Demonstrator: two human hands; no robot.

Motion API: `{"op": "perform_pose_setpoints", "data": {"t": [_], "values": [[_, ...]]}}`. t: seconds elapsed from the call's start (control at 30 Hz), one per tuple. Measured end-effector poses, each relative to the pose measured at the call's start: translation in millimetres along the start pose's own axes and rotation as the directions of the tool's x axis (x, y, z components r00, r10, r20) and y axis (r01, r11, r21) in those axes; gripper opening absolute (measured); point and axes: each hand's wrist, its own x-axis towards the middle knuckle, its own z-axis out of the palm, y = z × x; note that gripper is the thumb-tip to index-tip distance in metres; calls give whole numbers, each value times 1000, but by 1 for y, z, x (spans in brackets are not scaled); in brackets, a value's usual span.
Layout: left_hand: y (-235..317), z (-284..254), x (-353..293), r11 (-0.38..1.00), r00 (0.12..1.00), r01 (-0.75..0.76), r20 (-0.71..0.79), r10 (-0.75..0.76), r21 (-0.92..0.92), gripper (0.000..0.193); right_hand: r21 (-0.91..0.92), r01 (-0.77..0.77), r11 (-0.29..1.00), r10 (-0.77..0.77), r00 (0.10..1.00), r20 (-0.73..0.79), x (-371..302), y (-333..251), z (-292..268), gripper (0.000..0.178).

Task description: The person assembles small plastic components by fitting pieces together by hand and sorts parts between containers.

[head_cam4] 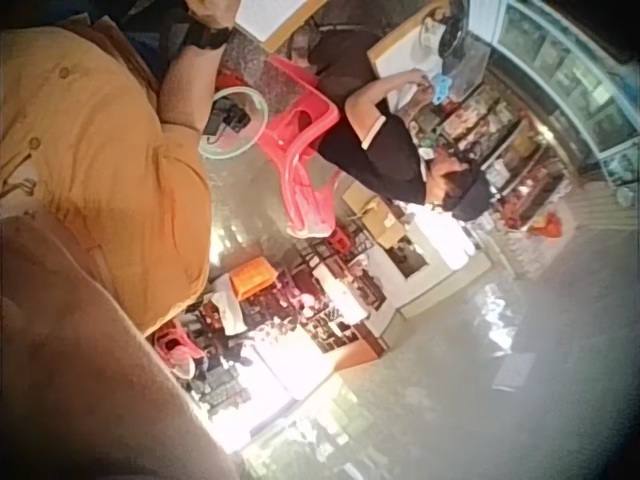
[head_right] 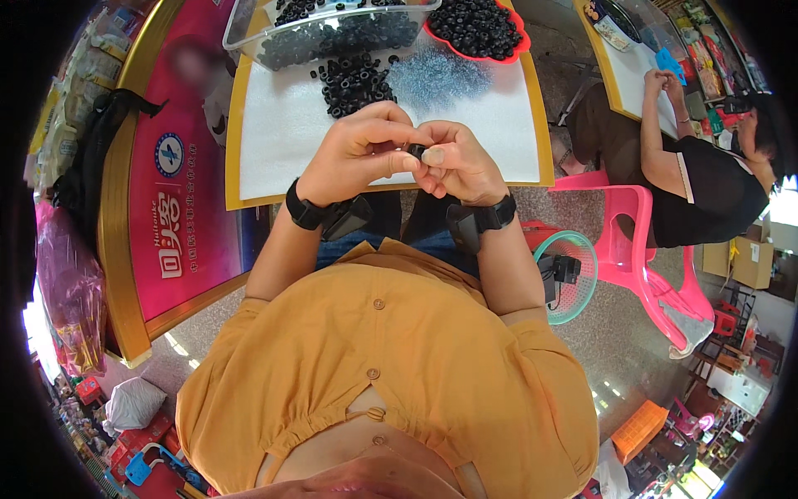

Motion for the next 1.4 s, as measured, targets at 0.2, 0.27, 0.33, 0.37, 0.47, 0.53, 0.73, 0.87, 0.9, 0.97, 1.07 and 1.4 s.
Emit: {"op": "perform_pose_setpoints", "data": {"t": [0.2,0.27,0.33,0.37,0.47,0.53,0.73,0.87,0.9,0.97,1.07,1.4], "values": [[0,-2,0,998,1000,-15,27,17,-67,28,16,-3,1000,3,1000,-11,0,0,12,24],[0,-4,0,999,999,-29,27,30,-34,27,28,-4,1000,5,1000,-26,0,2,15,23],[0,-7,0,999,999,-44,30,44,-2,27,42,-2,999,4,999,-43,0,4,19,22],[1,-8,0,1000,999,-26,37,26,-12,27,36,29,999,-26,997,-78,1,7,21,21],[-4,-9,-1,999,999,-41,28,42,-35,26,33,72,997,-67,989,-129,1,9,28,19],[-5,-9,-1,996,997,-76,14,77,-47,26,37,87,996,-81,986,-147,1,9,32,19],[1,-7,0,994,994,-111,-3,111,3,27,91,107,990,-95,988,-122,-1,7,30,23],[6,-4,2,987,990,-136,-35,139,88,28,128,60,990,-52,996,-71,0,3,25,28],[7,-4,2,987,991,-128,-37,132,95,27,142,64,988,-56,997,-59,-1,4,24,30],[11,-6,2,989,993,-112,-33,116,97,27,108,72,992,-68,997,-36,0,4,22,31],[9,-5,0,989,993,-111,-32,115,99,27,83,69,994,-71,997,23,0,3,20,31],[4,-10,0,984,989,-146,13,145,98,26,127,176,976,-161,979,-122,0,14,40,18]]}}
